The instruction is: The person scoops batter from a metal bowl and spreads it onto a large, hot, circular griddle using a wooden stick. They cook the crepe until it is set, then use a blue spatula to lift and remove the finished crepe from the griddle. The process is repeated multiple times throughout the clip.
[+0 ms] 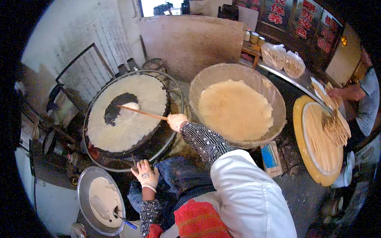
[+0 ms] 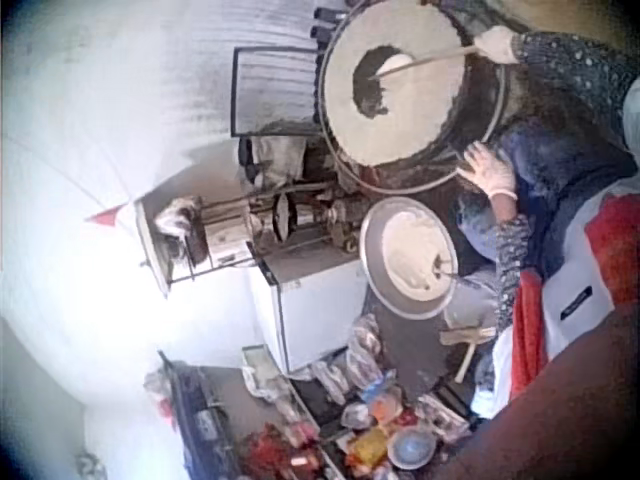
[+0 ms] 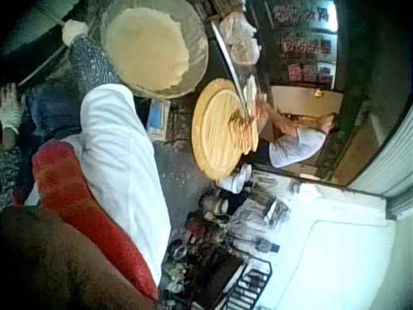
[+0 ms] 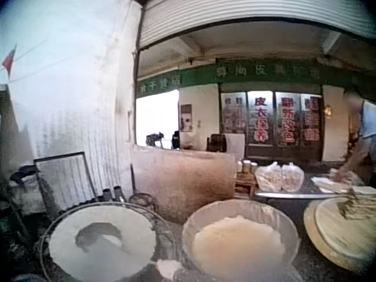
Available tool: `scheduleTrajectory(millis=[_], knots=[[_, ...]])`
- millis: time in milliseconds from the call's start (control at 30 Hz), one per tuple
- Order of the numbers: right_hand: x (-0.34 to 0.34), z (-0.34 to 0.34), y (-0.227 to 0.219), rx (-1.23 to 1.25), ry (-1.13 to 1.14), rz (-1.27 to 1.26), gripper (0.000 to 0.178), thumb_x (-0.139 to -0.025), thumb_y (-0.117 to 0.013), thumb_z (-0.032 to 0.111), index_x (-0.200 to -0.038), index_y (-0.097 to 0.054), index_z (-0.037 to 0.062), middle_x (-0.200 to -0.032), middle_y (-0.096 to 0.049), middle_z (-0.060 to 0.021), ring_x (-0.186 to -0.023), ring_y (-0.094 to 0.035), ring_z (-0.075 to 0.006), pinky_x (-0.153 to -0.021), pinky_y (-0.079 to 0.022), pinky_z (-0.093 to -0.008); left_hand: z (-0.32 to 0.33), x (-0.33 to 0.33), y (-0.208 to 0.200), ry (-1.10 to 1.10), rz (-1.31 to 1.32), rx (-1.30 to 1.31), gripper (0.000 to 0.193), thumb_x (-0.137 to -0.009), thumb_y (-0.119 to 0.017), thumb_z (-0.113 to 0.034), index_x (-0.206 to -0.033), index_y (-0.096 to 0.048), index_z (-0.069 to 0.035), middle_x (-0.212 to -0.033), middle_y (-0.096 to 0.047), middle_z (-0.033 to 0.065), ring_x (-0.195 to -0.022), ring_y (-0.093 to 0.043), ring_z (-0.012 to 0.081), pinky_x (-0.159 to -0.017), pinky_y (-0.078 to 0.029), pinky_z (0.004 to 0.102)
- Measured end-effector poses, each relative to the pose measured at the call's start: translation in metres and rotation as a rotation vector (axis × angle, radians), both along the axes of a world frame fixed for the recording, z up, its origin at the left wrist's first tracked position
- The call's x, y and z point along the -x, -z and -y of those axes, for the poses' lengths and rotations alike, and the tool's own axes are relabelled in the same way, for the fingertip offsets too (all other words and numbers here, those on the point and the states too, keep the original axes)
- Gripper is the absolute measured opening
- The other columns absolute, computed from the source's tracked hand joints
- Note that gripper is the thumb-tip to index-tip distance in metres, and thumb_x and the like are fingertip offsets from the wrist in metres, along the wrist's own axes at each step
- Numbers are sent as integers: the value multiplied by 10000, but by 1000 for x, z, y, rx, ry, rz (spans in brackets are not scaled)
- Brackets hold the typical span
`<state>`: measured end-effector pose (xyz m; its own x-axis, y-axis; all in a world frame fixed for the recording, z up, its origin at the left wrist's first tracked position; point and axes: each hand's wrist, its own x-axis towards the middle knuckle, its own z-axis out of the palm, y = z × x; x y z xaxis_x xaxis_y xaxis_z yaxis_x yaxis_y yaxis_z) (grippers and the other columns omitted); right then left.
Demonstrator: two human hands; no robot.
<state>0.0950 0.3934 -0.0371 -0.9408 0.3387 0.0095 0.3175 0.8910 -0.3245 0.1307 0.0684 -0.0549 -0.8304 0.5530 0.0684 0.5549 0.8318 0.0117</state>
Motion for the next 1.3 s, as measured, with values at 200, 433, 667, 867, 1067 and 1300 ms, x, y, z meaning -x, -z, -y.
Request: scheduleTrajectory(millis=[200,433,667,867,1067,1300], knots=[[15,26,9,30,-64,117,355,-995,-445,342,-991,-652,53,-896,-712,-164,-881,-676,-371,-761,-522,-482,44,22,30,-51,-52,182,839,-820,-609,-432,-1468,-334,26,-1551,-322,178,-1451,-240,355,-1162,-19,645],[24,24,-2,-76,-158,20,297,-981,-488,304,-1047,-629,51,-907,-720,-166,-880,-699,-331,-760,-537,-459,69,41,27,-187,-37,290,793,-847,-564,-421,-1480,-344,3,-1571,-304,163,-1464,-229,342,-1160,-16,643],[37,-1,16,-67,-128,-15,312,-980,-475,304,-1034,-613,29,-844,-728,-145,-803,-712,-304,-701,-548,-447,93,71,27,-319,-25,282,765,-845,-589,-447,-1466,-395,-45,-1553,-360,111,-1455,-263,305,-1162,-40,631],[36,-21,31,-164,-6,-50,282,-948,-509,305,-969,-609,42,-800,-706,-173,-752,-701,-325,-655,-539,-486,123,118,32,-407,-10,378,785,-862,-586,-462,-1506,-340,-85,-1572,-328,84,-1468,-256,268,-1144,-139,641],[26,4,17,-132,-218,-18,330,-973,-498,334,-975,-616,26,-828,-699,-188,-790,-694,-360,-698,-550,-485,88,99,-10,-196,-248,-88,458,-701,-707,-328,-1088,-620,-100,-1196,-615,113,-1223,-506,293,-1023,-278,664],[40,-1,15,-200,-122,23,300,-984,-467,334,-1012,-588,60,-861,-690,-207,-827,-670,-395,-731,-514,-517,20,45,25,-58,-73,20,669,-853,-563,-395,-1375,-456,9,-1451,-445,183,-1395,-343,354,-1109,-67,712]])
